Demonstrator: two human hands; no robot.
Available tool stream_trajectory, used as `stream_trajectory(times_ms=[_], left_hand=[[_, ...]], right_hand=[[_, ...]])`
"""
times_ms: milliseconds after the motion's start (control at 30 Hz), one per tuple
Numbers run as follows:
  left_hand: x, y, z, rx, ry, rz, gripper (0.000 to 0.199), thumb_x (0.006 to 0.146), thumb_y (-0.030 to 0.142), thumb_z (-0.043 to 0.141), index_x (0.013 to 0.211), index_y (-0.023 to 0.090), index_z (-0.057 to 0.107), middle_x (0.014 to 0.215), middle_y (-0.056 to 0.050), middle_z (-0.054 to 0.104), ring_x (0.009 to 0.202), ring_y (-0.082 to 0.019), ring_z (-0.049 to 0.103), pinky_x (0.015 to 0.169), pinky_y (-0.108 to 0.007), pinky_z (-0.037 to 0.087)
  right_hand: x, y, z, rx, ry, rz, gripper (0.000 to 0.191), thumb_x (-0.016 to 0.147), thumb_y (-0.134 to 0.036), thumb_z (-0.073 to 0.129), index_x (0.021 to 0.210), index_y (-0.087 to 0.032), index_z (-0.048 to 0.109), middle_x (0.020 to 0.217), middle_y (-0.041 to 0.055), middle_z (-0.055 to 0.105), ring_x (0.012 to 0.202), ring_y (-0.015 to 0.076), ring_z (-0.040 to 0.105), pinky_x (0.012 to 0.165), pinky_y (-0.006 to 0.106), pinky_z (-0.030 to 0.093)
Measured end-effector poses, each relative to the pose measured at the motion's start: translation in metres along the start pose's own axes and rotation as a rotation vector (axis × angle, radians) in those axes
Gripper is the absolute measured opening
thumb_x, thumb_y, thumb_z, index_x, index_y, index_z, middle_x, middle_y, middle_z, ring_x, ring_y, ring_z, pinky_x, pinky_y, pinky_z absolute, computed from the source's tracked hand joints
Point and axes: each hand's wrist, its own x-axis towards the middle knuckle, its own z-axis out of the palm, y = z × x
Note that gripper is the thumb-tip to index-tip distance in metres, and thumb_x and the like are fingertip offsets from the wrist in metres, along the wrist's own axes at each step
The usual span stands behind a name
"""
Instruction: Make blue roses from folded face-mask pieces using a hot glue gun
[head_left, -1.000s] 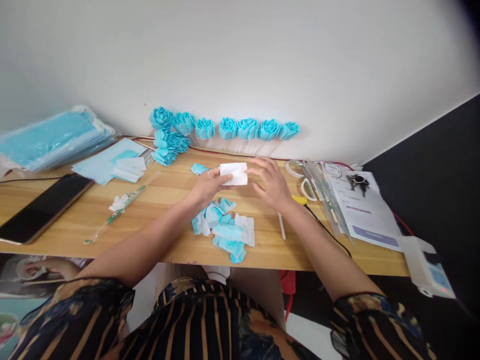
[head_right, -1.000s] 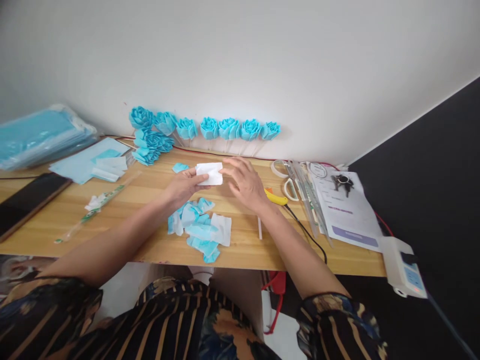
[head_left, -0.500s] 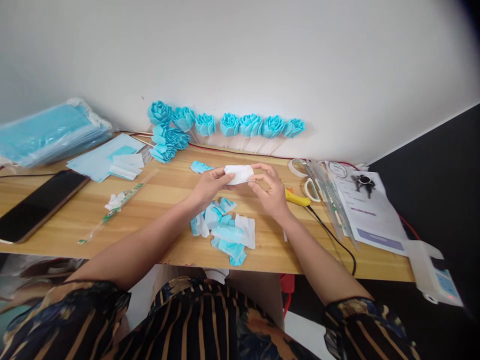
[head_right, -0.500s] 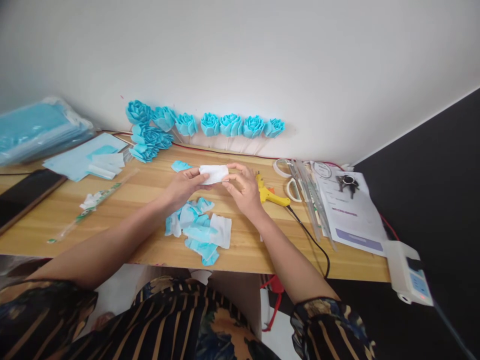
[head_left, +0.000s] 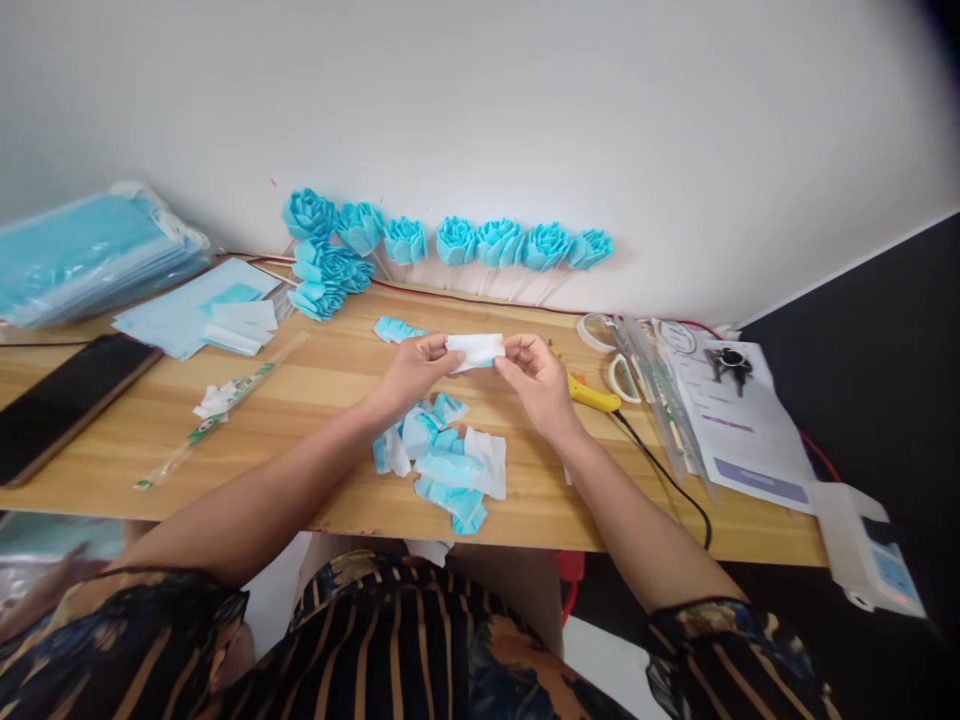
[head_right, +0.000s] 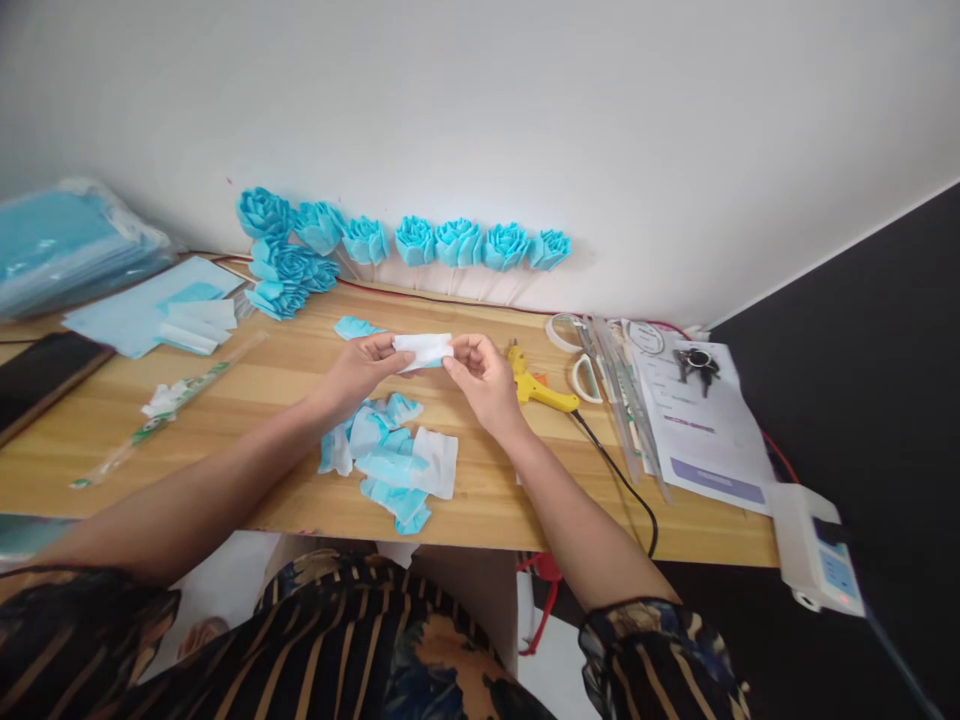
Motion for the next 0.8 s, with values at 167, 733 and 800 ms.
stream_trajectory(times_ms=[167, 733, 800], left_hand=[[-0.0019, 0.003, -0.0001, 0.036, -0.016, 0.022, 0.044, 0.069, 0.053, 0.078, 0.086, 0.013, 0.072, 0.087, -0.006, 0.074, 0.08, -0.019, 0.067, 0.076, -0.031, 0.054], [0.0003, -0.0017, -0.0031, 0.118, 0.002, 0.188, 0.056, 0.076, 0.017, 0.07, 0.13, 0.016, 0.056, 0.076, 0.002, 0.056, 0.067, -0.011, 0.051, 0.06, -0.023, 0.041], [0.0006, -0.0013, -0.0038, 0.103, 0.005, 0.19, 0.056, 0.075, 0.015, 0.07, 0.129, 0.017, 0.057, 0.076, 0.002, 0.055, 0.067, -0.011, 0.051, 0.061, -0.023, 0.041]], right_hand=[[-0.0001, -0.0015, -0.0016, 0.006, -0.013, 0.045, 0.047, 0.079, -0.039, 0.072, 0.122, -0.024, 0.061, 0.087, -0.0001, 0.069, 0.08, 0.0149, 0.062, 0.079, 0.032, 0.052], [-0.004, -0.0036, 0.0018, 0.122, -0.08, 0.143, 0.053, 0.079, -0.036, 0.074, 0.129, -0.025, 0.063, 0.096, 0.0014, 0.071, 0.089, 0.0159, 0.065, 0.089, 0.034, 0.053], [-0.0044, -0.0034, 0.0016, 0.126, -0.1, 0.147, 0.054, 0.079, -0.035, 0.074, 0.131, -0.025, 0.061, 0.096, 0.0012, 0.072, 0.091, 0.0162, 0.065, 0.091, 0.034, 0.052]])
